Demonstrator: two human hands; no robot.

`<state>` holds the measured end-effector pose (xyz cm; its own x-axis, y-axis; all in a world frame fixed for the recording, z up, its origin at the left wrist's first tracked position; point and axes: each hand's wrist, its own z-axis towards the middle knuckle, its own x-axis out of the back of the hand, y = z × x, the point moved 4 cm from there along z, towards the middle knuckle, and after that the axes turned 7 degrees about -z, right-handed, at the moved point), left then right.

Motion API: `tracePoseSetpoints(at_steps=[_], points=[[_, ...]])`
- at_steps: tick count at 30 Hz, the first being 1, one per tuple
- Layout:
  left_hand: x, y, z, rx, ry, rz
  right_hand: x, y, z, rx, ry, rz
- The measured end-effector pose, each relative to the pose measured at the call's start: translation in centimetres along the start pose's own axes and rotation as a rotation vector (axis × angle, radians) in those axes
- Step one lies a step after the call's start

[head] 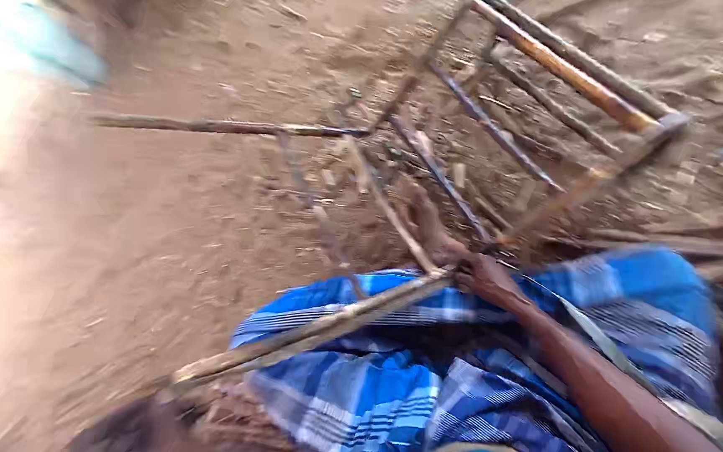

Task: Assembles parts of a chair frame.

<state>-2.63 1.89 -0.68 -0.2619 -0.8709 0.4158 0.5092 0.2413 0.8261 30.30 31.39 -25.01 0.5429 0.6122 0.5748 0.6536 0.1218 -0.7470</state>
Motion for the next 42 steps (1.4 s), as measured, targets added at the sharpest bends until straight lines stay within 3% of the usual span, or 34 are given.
tracePoseSetpoints(at_steps=[3,5,8,12,15,19,28,37,42], points=[[-0.5,0.7,0.0,0.019,0.141,0.030,0.7,-2.9,0.6,0.150,0.192,-0.005],[-0.1,-0.2,0.4,0.048,0.184,0.038,0.6,-5.2,1.4,0.236,0.219,0.146],[0.3,-1.2,0.6,0.048,0.214,0.057,-1.0,-13.4,1.6,0.452,0.000,0.435],[0.1,-1.3,0.7,0.041,0.241,-0.005,-5.4,-25.1,0.7,0.701,-0.265,0.556],[0.0,-1.2,0.8,0.078,0.260,-0.083,-8.1,-31.2,-0.1,0.771,-0.343,0.623],[0.1,-1.4,0.7,0.059,0.260,-0.134,-10.6,-36.3,-0.9,0.790,-0.511,0.744],[0.1,-1.0,-0.5,0.003,0.282,-0.183,-13.0,-39.3,-1.3,0.980,-0.641,0.678],[0.2,-0.8,-0.6,-0.010,0.271,-0.188,-12.9,-39.5,-1.9,0.973,-0.619,0.641],[0.6,-0.4,-0.8,0.032,0.261,-0.196,-12.9,-39.3,-1.5,0.832,-0.585,0.595]])
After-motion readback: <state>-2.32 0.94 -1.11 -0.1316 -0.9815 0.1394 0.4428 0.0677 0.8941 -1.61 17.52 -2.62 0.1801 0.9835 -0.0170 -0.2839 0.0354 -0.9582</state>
